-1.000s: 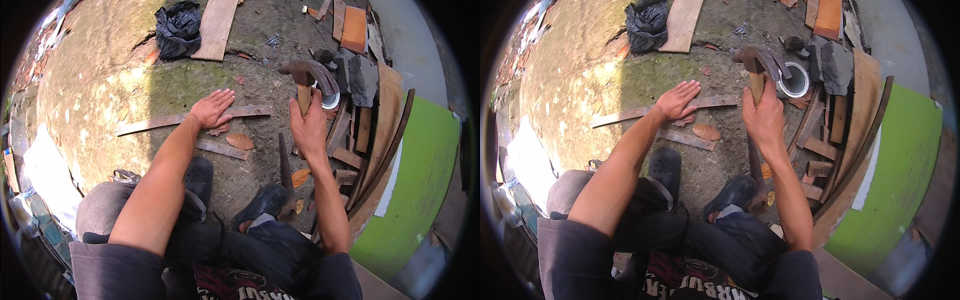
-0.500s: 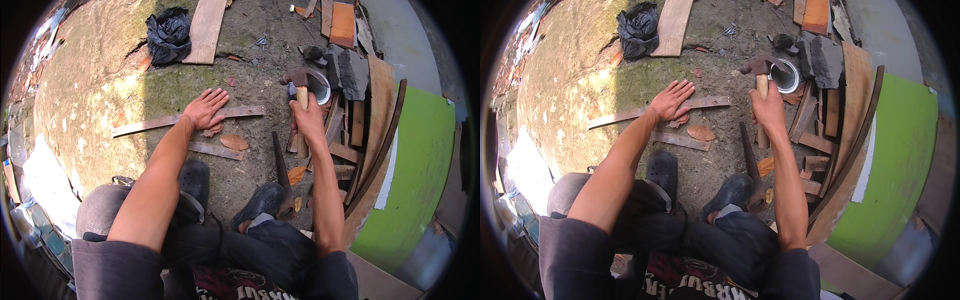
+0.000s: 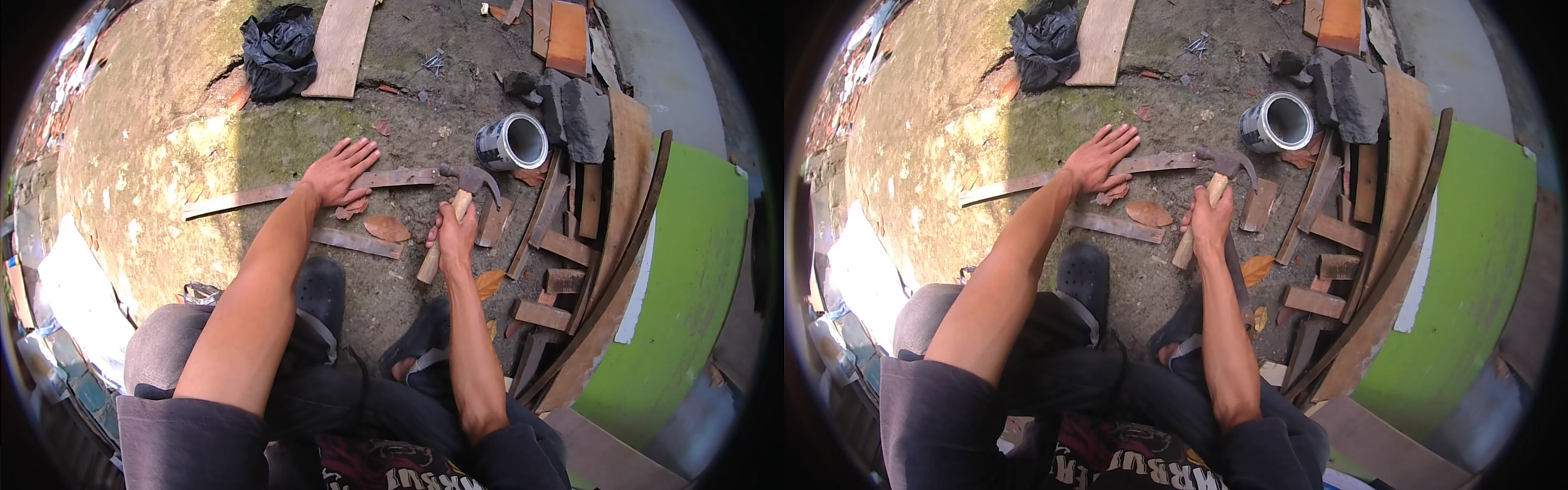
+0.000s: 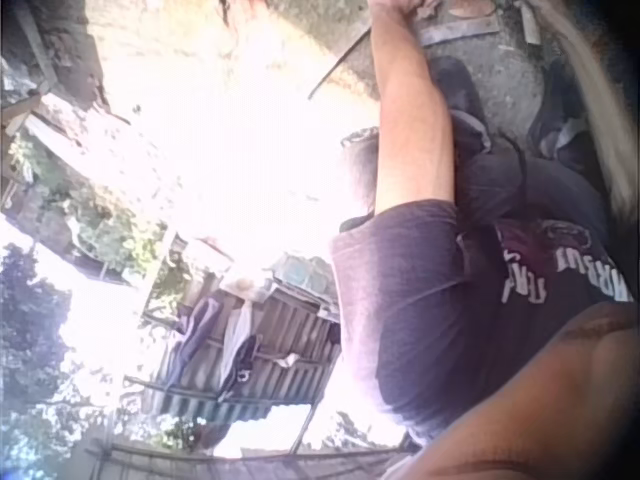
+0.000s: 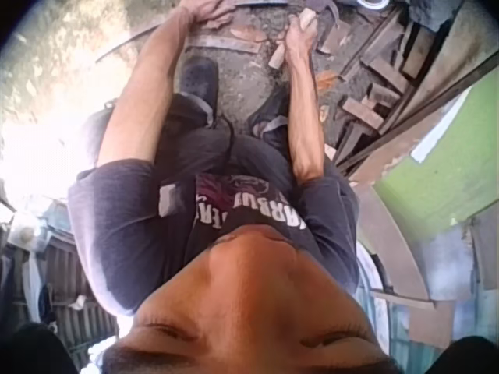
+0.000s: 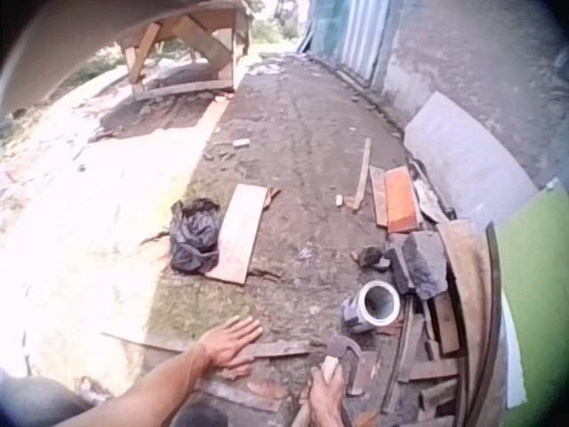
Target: The person hammers nails into a thin wooden plank using a hammer. They repeatedly pick up nails, position them on the wood, and strike them until flush. The person occasionally repositions the plank and continues hammering.
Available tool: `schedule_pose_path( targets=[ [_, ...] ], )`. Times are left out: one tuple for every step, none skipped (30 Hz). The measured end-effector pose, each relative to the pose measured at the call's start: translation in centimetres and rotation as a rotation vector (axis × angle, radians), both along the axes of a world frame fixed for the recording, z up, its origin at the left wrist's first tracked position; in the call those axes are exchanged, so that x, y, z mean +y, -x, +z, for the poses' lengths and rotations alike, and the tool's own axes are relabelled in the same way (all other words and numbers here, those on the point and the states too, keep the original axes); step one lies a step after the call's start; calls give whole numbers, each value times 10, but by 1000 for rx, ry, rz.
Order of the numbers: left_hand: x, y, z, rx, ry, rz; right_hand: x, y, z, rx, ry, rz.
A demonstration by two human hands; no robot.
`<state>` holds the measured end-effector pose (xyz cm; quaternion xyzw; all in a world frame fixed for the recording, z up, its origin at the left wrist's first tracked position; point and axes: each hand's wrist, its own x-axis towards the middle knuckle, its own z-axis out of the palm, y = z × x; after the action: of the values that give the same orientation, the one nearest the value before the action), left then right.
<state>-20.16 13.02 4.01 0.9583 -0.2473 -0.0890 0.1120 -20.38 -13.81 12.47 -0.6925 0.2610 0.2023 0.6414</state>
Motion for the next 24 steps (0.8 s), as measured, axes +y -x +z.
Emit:
schedule_pose_path(
  targets=[
    [-1, 1, -1, 5, -3, 3, 0, -4, 0, -12, 22, -20],
    [0, 3, -1, 10, -7, 7, 0, -7, 0, -23, 44, -41],
    [1, 0, 0, 8, -12, 7, 1, -10, 2, -41, 64, -64],
    [0, -2, 1, 9, -14, 5, 3, -8, 0, -49, 87, -48],
    [-1, -2, 2, 10, -17, 3, 8, -5, -1, -31, 95, -15],
    [-2, -2, 2, 14, -20, 0, 13, -1, -2, 42, 129, 118],
    [-2, -2, 2, 10, -10, 0, 16, 1, -2, 116, 163, 250],
    [-2, -2, 1, 5, 0, 0, 15, 2, -2, 145, 194, 302],
    [0, -1, 1, 4, 7, 6, 15, 5, 0, 85, 230, 300],
    [1, 0, 1, 3, 5, 7, 15, 11, 1, 25, 266, 297],
    [2, 1, 1, 2, 3, 9, 14, 16, 3, -35, 303, 294],
    [1, 1, 3, -2, 4, 8, 8, 26, -11, -232, 399, 309],
    [0, 0, 2, -3, 3, 5, 6, 34, -19, -425, 518, 314],
    [-1, 0, 2, -4, 3, 1, 2, 46, -25, -568, 591, 330],
    [0, 0, 1, -6, -1, 4, 3, 54, -22, -714, 656, 351],
    [0, -1, 1, 3, -5, 6, 2, 59, -13, -498, 480, 462],
    [-1, -1, 1, 11, -10, 8, 7, 58, -7, -570, 478, 537],
    [-1, -1, 1, 21, -17, 9, 16, 60, 1, -641, 472, 612],
    [1, 1, -3, -23, -83, -4, 25, 64, 4, -711, 463, 688],
    [5, 3, -7, -66, -149, -18, 33, 68, 2, -728, 464, 738],
    [5, 1, -7, -112, -211, -38, 40, 70, -1, -743, 472, 784],
    [4, 0, -7, -103, -233, -40, 43, 70, -5, -758, 478, 830],
    [4, 0, -7, -94, -255, -42, 42, 66, -8, -672, 538, 776],
    [3, -1, -4, -83, -277, -44, 39, 60, -14, -584, 595, 721]
  ],
)
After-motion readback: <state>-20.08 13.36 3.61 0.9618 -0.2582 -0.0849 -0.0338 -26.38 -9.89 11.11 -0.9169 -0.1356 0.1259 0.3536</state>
